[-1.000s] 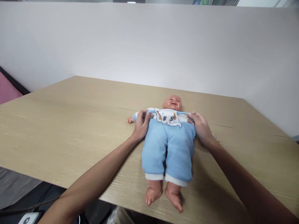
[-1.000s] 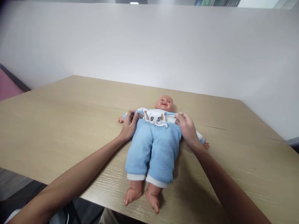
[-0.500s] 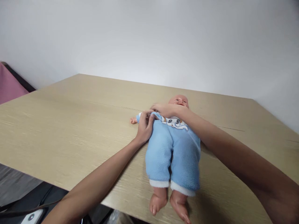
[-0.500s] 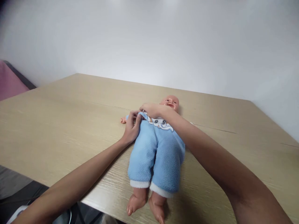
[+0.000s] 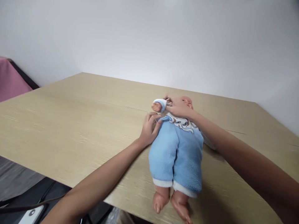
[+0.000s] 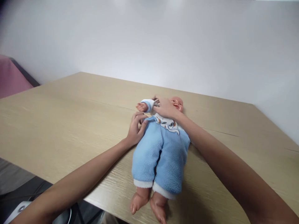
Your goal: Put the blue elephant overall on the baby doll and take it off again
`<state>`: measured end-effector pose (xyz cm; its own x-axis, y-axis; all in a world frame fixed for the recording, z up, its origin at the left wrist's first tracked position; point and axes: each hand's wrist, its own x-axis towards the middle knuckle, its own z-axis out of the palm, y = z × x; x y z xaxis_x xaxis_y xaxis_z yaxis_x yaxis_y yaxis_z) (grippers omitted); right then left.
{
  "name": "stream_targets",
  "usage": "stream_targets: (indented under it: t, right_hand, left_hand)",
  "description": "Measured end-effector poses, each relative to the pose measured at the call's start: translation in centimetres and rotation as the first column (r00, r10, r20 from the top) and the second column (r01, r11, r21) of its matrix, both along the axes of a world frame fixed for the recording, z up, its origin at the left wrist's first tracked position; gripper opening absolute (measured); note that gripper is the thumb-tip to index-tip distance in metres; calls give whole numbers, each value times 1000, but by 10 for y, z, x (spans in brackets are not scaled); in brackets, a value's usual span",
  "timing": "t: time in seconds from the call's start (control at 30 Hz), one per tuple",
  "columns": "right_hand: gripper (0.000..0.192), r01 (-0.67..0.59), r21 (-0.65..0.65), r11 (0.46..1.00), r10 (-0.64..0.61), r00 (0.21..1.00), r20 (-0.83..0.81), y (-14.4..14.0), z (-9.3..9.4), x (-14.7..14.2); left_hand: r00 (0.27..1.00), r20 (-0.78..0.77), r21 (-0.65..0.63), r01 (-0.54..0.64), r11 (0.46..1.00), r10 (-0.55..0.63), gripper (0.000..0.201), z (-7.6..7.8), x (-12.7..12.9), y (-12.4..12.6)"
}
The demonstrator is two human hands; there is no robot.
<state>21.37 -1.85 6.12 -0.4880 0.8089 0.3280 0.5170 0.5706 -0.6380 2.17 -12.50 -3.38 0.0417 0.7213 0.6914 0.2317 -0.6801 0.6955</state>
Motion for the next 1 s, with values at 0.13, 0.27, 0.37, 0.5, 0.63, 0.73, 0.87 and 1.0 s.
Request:
stream_targets:
  t: [0.13, 0.27, 0.37, 0.5, 0.63, 0.73, 0.87, 1.0]
  right_hand:
    - [42, -32, -183, 983, -5, 980, -199, 2, -5, 16]
    - [42, -88, -123, 989, 71, 988, -135, 0, -9, 14]
    - [40, -105, -78, 991, 99, 992, -80, -8, -8, 7]
    - [32, -108, -101, 989, 103, 993, -50, -23, -2, 5]
    - [36, -23, -146, 989, 28, 999, 32, -48, 6, 15]
    - [37, 21, -174, 984, 1, 992, 127, -67, 8, 23]
    - [39, -54, -208, 977, 69, 996, 64, -73, -3, 29]
    - [42, -78, -342, 937, 2, 976, -218, -67, -26, 34]
  left_hand:
    - [992, -116, 158, -33, 987, 52, 24, -7, -4, -1]
    - [994, -102, 212, 45, 976, -24, 23, -5, -6, -4]
    - [998, 46, 107, 38, 993, -43, 22, -3, -3, -5]
    - [969, 229, -145, -57, 988, 89, 31, -3, 3, 2]
    - [941, 324, -257, -15, 966, 100, 26, -5, 5, 14]
    - [890, 455, -312, 127, 942, 31, 25, -7, 5, 21]
    - [791, 612, -387, 296, 873, 3, 33, -12, 5, 30]
    - [718, 694, -499, 426, 754, 53, 43, -17, 5, 38]
